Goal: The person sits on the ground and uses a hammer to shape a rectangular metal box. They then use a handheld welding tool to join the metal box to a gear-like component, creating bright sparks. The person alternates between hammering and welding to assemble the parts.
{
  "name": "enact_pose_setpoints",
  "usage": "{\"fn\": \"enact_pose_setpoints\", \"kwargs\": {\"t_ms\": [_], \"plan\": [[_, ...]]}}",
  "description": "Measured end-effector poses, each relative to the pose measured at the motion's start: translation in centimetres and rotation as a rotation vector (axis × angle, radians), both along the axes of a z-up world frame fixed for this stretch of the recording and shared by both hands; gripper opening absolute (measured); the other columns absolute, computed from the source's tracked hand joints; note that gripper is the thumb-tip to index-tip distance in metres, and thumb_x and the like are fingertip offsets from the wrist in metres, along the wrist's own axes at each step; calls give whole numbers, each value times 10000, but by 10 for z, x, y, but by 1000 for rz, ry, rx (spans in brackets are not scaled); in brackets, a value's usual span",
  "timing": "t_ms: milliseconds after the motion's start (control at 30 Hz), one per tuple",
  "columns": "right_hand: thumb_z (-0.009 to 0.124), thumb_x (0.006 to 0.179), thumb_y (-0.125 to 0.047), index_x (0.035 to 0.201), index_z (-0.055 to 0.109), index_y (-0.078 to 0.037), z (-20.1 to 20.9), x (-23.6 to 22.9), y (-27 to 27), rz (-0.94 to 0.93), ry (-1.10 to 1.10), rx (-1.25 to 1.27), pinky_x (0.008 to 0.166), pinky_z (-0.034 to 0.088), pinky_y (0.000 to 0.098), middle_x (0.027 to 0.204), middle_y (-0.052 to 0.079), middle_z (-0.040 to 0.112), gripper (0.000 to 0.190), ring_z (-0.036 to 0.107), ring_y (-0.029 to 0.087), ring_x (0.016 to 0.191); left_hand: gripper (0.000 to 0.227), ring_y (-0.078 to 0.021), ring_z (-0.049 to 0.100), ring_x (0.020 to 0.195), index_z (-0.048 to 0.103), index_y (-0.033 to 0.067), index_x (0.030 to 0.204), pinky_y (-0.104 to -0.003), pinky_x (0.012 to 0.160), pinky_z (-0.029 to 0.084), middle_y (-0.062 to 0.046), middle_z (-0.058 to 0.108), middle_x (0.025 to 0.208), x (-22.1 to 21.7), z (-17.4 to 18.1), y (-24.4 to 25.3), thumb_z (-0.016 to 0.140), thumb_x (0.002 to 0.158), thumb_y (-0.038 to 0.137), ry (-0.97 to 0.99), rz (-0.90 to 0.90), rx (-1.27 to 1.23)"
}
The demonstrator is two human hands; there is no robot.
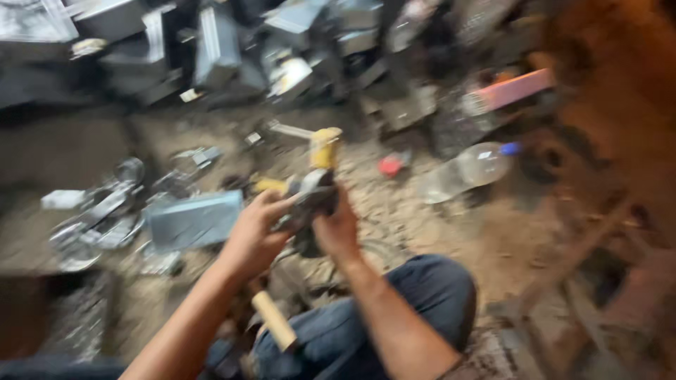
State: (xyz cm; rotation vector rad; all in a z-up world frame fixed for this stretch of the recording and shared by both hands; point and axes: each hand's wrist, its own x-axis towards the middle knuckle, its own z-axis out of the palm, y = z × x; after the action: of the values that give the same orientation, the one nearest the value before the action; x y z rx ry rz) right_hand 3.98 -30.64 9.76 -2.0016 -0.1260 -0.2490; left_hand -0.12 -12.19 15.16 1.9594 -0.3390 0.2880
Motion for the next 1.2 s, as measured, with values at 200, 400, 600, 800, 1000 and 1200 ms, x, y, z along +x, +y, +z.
{"fn": "enact_pose_setpoints", "kwargs": {"t_ms": [200, 400, 600, 800, 1000, 1200], "plan": [[555, 919, -118, 1326, 551, -78, 13, -11, -5, 346, 446, 1044, 887, 585, 357, 1091, 88, 673, 409, 700, 208, 946, 582, -379, 647, 949, 751, 207, 1275, -439, 833, 528, -181, 634, 972, 3, -10, -2, 697, 709, 83, 126, 68, 121], [769, 946, -80, 1143, 589, -77, 16, -31, 19, 248, 306, 703, 803, 557, 295, 999, 11, 642, 267, 649, 124, 886, 429, -325, 769, 928, 757, 165, 1163, -398, 804, 585, -123, 802, 977, 5, -27, 27, 635, 758, 96, 313, -242, -3], [814, 856, -83, 1104, 611, -104, 8, -19, 15, 139, 196, 673, 730, 569, 285, 949, -20, 650, 321, 660, 110, 810, 250, -308, 689, 1024, 800, 190, 955, -444, 848, 538, -103, 752, 1022, -9, -71, 92, 756, 717, 132, 293, 350, 762], [833, 868, -82, 1117, 617, -89, 8, -16, 11, 131, 145, 651, 769, 560, 284, 968, -21, 639, 329, 642, 110, 838, 205, -221, 641, 1093, 763, 207, 972, -425, 913, 425, -21, 736, 1045, -23, -148, 86, 721, 779, 155, 258, 321, 986], [851, 840, -101, 1133, 618, -91, 10, -17, 14, 113, 174, 625, 822, 560, 275, 1002, -20, 652, 375, 646, 106, 887, 155, -201, 700, 1037, 750, 226, 941, -419, 961, 426, -1, 761, 1004, -4, -155, 103, 651, 892, 118, 224, 191, 1028], [857, 852, -101, 1135, 615, -83, 12, -15, 24, 120, 172, 587, 800, 559, 275, 997, -11, 654, 373, 648, 112, 862, 121, -239, 704, 984, 733, 219, 892, -428, 981, 417, -45, 752, 925, 8, -161, 106, 676, 787, 200, 245, 106, 1007]]}}
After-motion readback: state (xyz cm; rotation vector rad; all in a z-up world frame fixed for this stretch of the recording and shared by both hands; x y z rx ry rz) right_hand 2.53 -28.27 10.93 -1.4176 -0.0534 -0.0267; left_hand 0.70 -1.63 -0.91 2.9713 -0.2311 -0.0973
